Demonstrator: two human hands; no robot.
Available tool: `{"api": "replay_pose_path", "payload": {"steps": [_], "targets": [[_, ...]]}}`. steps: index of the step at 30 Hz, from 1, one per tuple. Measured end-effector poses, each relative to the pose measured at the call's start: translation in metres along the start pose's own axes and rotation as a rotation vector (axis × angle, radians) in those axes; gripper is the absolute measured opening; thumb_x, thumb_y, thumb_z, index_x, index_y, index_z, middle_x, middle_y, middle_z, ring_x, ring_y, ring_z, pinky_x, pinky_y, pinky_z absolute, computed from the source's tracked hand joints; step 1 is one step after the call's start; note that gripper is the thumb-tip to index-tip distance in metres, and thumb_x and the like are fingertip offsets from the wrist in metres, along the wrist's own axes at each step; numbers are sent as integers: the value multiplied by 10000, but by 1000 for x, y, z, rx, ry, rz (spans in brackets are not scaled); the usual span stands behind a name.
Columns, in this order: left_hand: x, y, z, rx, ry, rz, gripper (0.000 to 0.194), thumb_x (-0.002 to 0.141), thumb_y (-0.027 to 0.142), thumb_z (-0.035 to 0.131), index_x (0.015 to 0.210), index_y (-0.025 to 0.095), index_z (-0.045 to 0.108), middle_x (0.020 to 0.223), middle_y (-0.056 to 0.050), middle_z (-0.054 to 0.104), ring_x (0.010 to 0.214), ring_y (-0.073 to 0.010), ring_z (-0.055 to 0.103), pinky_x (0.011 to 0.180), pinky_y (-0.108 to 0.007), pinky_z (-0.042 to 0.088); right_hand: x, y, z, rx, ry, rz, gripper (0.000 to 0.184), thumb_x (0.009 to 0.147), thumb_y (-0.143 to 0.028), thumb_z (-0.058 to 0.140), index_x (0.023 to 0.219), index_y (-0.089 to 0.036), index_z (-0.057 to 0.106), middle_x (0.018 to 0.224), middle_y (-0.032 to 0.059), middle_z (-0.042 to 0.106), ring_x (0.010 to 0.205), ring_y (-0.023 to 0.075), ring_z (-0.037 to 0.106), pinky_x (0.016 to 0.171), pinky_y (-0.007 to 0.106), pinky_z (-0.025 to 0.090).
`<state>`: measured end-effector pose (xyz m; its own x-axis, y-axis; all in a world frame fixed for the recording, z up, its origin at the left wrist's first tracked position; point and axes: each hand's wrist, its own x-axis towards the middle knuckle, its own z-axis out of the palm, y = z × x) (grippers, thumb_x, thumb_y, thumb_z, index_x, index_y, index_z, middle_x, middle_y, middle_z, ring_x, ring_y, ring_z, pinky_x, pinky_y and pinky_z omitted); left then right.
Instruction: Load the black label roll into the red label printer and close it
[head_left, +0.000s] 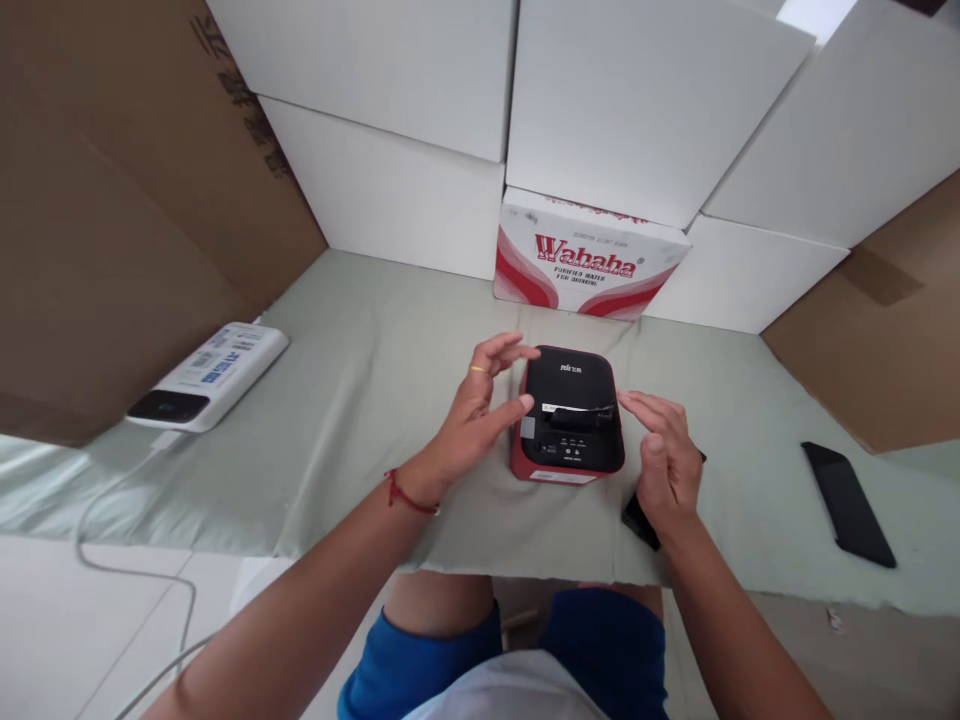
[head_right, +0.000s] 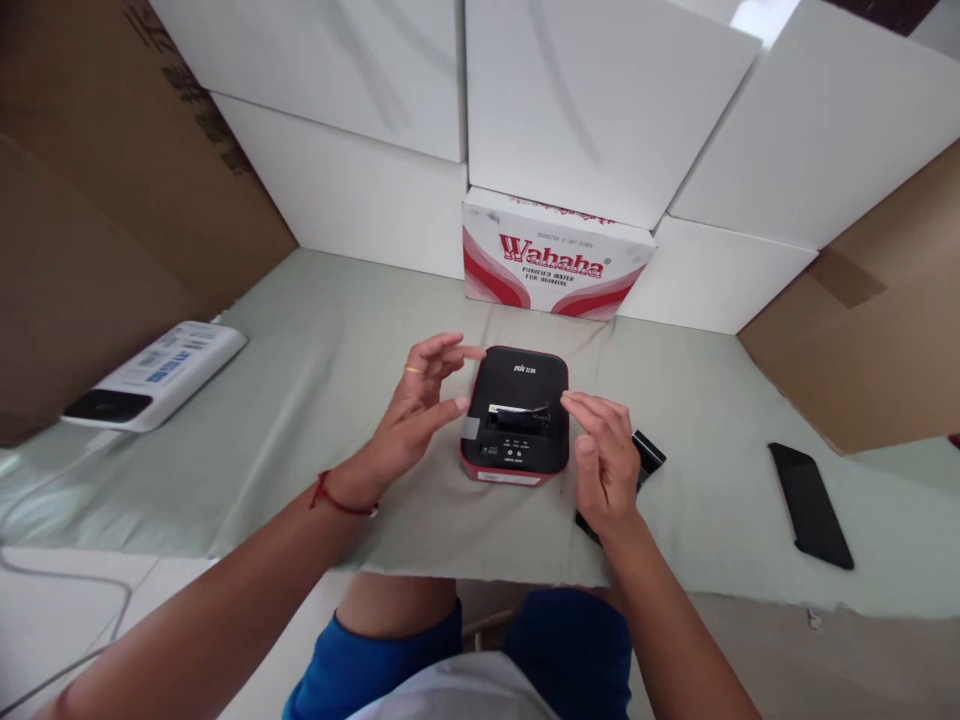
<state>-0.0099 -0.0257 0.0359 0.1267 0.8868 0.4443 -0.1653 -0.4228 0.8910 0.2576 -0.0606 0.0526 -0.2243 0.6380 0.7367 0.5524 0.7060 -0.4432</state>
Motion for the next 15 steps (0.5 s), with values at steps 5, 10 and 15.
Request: {"api": "replay_pose_path", "payload": {"steps": [5, 10, 15], "targets": [[6, -28, -4, -266, -169, -183, 1213, 746, 313, 850, 1729, 478, 158, 1856, 10, 192, 1759, -324, 51, 1426, -566, 5, 3, -8, 3, 86, -120, 93, 755, 1036, -361, 707, 1712, -337, 369, 1449, 108, 695, 1357, 293, 640, 1152, 545, 519], [0, -44, 2, -466, -187, -278, 1305, 719, 270, 801, 1752, 474, 31, 1852, 2, 233, 1744, -325, 159, 1425, -580, 72, 17, -19, 12, -8, -128, 48, 598, 1019, -337, 737, 1583, -300, 542, 1206, 70, 784, 1178, 271, 656, 1026, 492, 565], [-1, -44, 2, -419, -210, -279, 1282, 719, 268, 816, 1753, 484, 89, 1874, 20, 183, 1751, -297, 152, 1428, -535, 111, 22, -24, 10, -78, -124, -77, 185, 1014, -210, 692, 1146, -293, 793, 1004, 36, 814, 959, 241, 673, 866, 452, 538]]}}
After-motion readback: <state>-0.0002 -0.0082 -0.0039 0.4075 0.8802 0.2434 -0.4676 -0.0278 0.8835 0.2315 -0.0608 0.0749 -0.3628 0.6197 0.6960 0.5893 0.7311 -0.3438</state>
